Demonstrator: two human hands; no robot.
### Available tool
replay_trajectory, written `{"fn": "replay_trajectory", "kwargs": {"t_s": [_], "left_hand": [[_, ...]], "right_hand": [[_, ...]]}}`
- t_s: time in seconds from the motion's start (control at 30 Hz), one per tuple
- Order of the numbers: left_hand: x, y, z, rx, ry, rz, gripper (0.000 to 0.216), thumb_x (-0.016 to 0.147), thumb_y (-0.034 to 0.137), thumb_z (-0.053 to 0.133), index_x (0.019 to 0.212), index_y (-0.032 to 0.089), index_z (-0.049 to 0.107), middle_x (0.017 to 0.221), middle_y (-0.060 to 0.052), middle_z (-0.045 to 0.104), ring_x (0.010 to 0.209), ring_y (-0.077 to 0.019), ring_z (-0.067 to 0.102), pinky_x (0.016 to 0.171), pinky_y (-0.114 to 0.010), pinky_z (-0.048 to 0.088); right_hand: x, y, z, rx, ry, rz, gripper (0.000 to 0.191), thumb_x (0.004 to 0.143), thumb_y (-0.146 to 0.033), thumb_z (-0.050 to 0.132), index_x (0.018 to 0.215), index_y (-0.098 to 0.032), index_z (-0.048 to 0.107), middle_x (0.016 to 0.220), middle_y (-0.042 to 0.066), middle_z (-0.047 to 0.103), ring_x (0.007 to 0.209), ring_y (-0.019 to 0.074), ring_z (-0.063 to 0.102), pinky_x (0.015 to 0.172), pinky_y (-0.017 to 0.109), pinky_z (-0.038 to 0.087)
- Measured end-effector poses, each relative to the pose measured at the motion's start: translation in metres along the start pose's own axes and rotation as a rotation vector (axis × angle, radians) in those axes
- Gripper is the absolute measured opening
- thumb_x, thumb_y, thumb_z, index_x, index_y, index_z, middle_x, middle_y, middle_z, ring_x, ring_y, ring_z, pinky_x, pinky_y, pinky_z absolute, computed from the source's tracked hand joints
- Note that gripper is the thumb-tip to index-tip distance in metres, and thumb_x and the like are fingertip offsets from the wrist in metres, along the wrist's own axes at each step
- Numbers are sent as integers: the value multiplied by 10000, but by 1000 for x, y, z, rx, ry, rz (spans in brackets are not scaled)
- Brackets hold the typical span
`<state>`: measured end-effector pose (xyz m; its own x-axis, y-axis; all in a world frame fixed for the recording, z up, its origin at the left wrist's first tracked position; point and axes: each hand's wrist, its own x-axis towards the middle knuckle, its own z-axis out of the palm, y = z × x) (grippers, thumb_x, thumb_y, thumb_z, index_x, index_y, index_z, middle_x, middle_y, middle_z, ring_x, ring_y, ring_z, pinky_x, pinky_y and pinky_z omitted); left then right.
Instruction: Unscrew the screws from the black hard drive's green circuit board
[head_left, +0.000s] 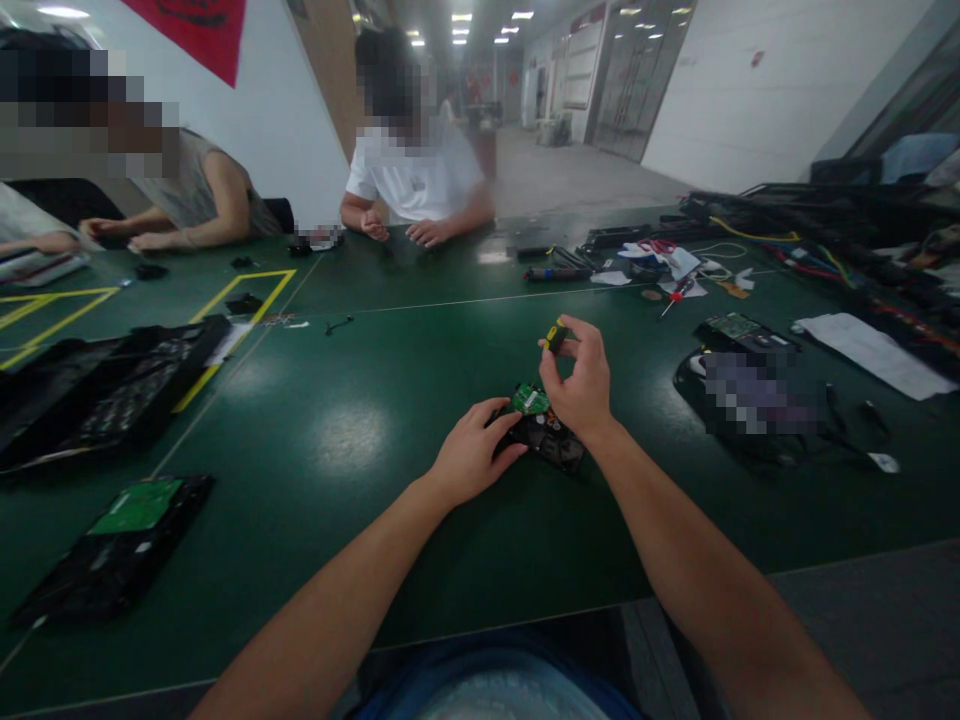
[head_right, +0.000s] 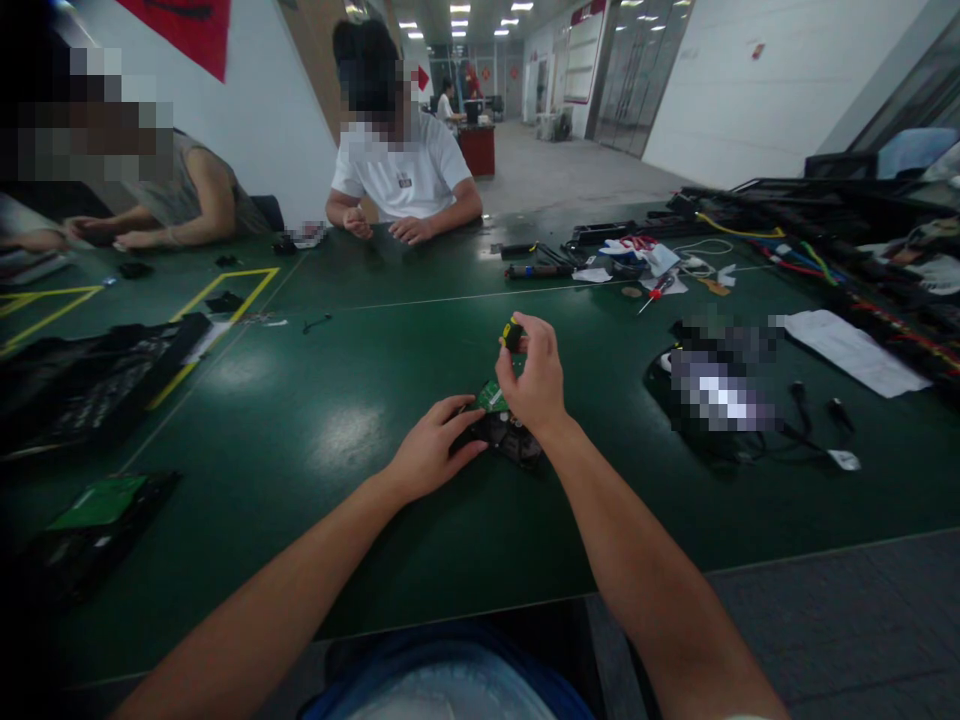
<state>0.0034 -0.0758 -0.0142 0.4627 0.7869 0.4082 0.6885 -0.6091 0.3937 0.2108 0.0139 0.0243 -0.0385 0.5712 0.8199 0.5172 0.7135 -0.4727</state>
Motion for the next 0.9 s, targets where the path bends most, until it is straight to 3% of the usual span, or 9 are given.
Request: {"fn": "replay_trajectory", "kwargs": {"t_s": [0.17,0.33,0.53,0.73,0.9], "left_hand": [[0,1,-1,10,-13,-12,488,1019,424,657,1457,216,597,1493,-174,557,1398,-355,551,1135,-565,531],[0,1,-1,1,-7,-10,474,1023,422,652,1459,244,594,1505,-159,552,1403,-350,552,1135,-574,531],[0,2,-1,12,-12,-9,478,1023,422,653,1453,220,597,1505,-175,551,1397,-354,553,1137,-566,530],[-1,0,0,6,-12,-5,495,1017,418,659,1461,209,593,1503,-180,554,1405,-354,548,1147,-560,521],[-1,0,0,4,-8,-10,487,1016,416,659,1459,222,597,1506,-176,555,1394,-356,557,1139,-570,524]], "right_hand": [[2,-2,-3,-41,12,-11,509,963,-341,674,1431,-287,481,1358,132,543,1045,250,673,760,419,673],[1,0,-2,-13,-34,-38,501,1003,-307,574,1488,-298,448,1396,137,552,1177,286,650,881,481,666],[0,-1,-2,-33,16,1,506,964,-315,667,1434,-286,482,1368,127,537,983,232,680,790,436,661],[-1,1,0,1,1,-27,556,962,-249,615,1488,-281,437,1403,142,536,1076,262,678,846,462,660],[-1,2,1,-25,16,-7,569,947,-273,653,1475,-294,444,1403,133,553,1018,257,689,789,448,656]]}}
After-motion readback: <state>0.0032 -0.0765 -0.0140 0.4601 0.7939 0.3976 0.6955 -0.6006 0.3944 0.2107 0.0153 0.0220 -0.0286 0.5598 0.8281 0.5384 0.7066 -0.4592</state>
